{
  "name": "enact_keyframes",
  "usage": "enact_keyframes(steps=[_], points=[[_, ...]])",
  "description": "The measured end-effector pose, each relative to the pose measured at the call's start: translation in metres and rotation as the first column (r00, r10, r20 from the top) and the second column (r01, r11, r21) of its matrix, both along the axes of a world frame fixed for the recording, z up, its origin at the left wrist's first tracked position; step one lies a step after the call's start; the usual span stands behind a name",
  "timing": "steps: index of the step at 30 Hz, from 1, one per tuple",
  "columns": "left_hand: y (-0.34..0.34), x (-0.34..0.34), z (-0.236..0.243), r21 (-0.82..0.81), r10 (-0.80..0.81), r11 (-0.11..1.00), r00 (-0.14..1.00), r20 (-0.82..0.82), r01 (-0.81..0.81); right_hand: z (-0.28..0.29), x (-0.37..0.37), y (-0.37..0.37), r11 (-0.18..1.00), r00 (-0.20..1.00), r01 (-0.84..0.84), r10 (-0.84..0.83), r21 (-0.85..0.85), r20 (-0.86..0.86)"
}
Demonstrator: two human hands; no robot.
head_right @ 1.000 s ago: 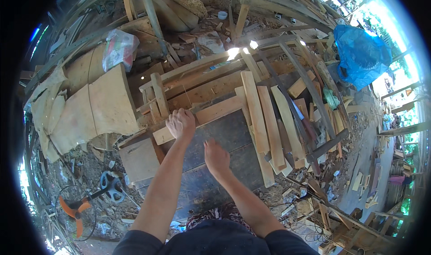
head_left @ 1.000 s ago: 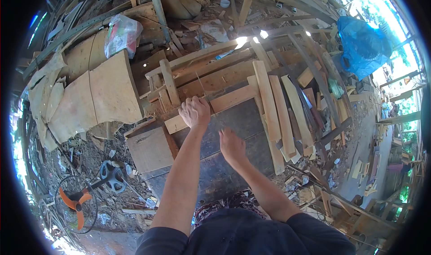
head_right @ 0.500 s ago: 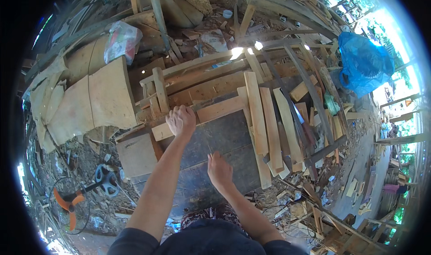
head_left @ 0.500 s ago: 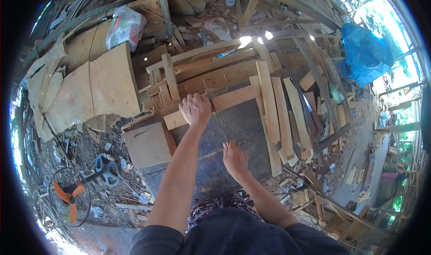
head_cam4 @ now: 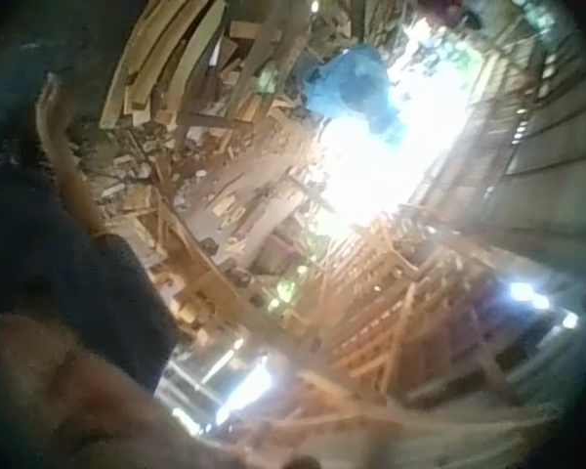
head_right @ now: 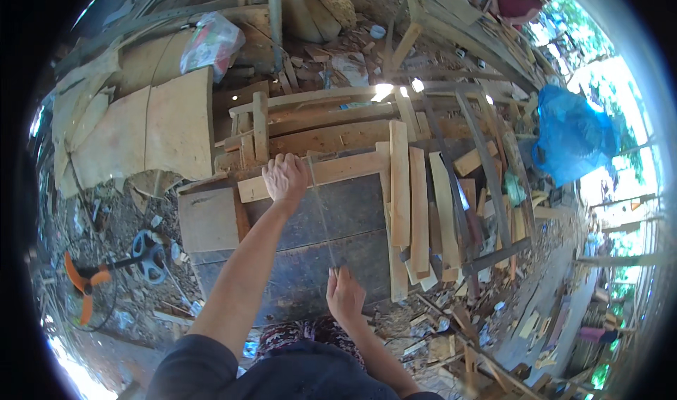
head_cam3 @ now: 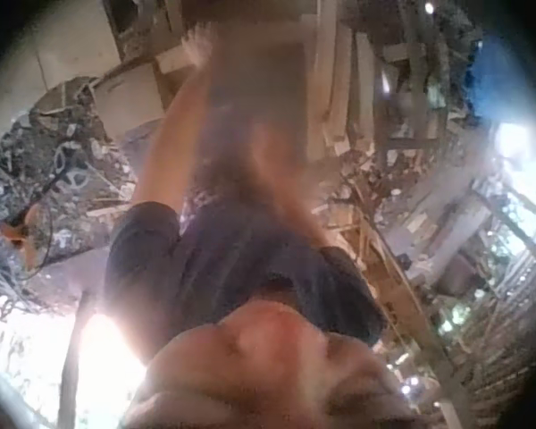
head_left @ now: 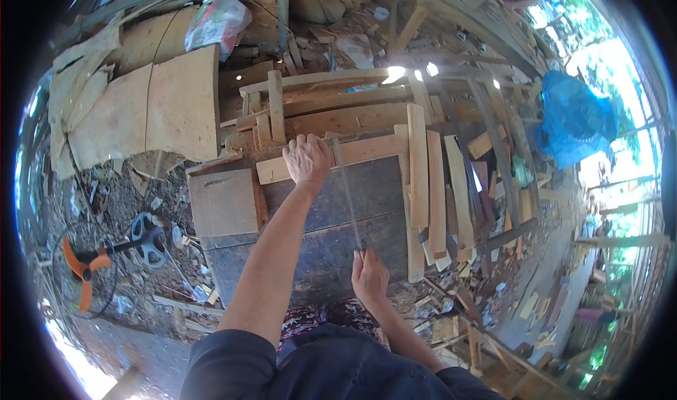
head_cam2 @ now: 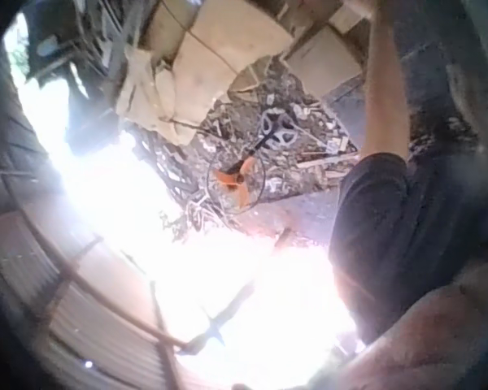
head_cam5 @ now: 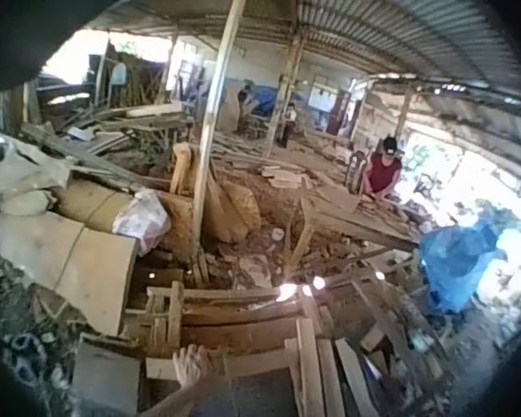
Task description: The person cuts a wooden board with a hand saw while holding it down on a table by hand, then moves the wooden pieces.
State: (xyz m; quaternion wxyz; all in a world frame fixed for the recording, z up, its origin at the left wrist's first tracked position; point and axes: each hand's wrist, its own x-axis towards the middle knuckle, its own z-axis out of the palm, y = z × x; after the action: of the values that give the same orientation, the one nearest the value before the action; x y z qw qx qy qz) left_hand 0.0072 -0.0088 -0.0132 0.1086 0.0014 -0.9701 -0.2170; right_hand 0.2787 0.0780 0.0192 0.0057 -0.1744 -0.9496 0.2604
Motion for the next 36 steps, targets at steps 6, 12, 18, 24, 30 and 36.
enact_keyframes(steps=[6, 12, 18, 24, 30, 36], points=[[0.002, 0.038, 0.003, 0.035, -0.049, 0.998, 0.984, -0.17, 0.056, 0.001, 0.032, 0.027, 0.968, 0.974, 0.04, -0.093, -0.248, -0.206], [-0.002, 0.073, -0.005, 0.002, -0.091, 0.996, 0.975, -0.202, 0.094, -0.001, 0.046, 0.048, 0.987, 0.954, -0.05, 0.001, -0.155, -0.299], [-0.008, 0.106, 0.005, -0.123, -0.212, 0.975, 0.937, -0.277, 0.184, -0.009, 0.078, 0.065, 0.973, 0.972, -0.019, -0.036, -0.23, -0.233], [-0.014, 0.084, 0.002, -0.155, -0.183, 0.973, 0.981, -0.061, 0.172, -0.014, 0.097, 0.074, 0.97, 0.958, -0.058, -0.012, -0.235, -0.285], [-0.017, 0.071, 0.008, -0.125, -0.3, 0.947, 0.954, -0.01, 0.296, -0.019, 0.085, 0.081, 0.963, 0.982, -0.06, 0.011, -0.261, -0.186], [-0.009, 0.052, 0.021, -0.19, -0.329, 0.897, 0.888, 0.32, 0.4, -0.012, 0.013, 0.056, 0.971, 0.976, -0.115, 0.071, -0.21, -0.205]])
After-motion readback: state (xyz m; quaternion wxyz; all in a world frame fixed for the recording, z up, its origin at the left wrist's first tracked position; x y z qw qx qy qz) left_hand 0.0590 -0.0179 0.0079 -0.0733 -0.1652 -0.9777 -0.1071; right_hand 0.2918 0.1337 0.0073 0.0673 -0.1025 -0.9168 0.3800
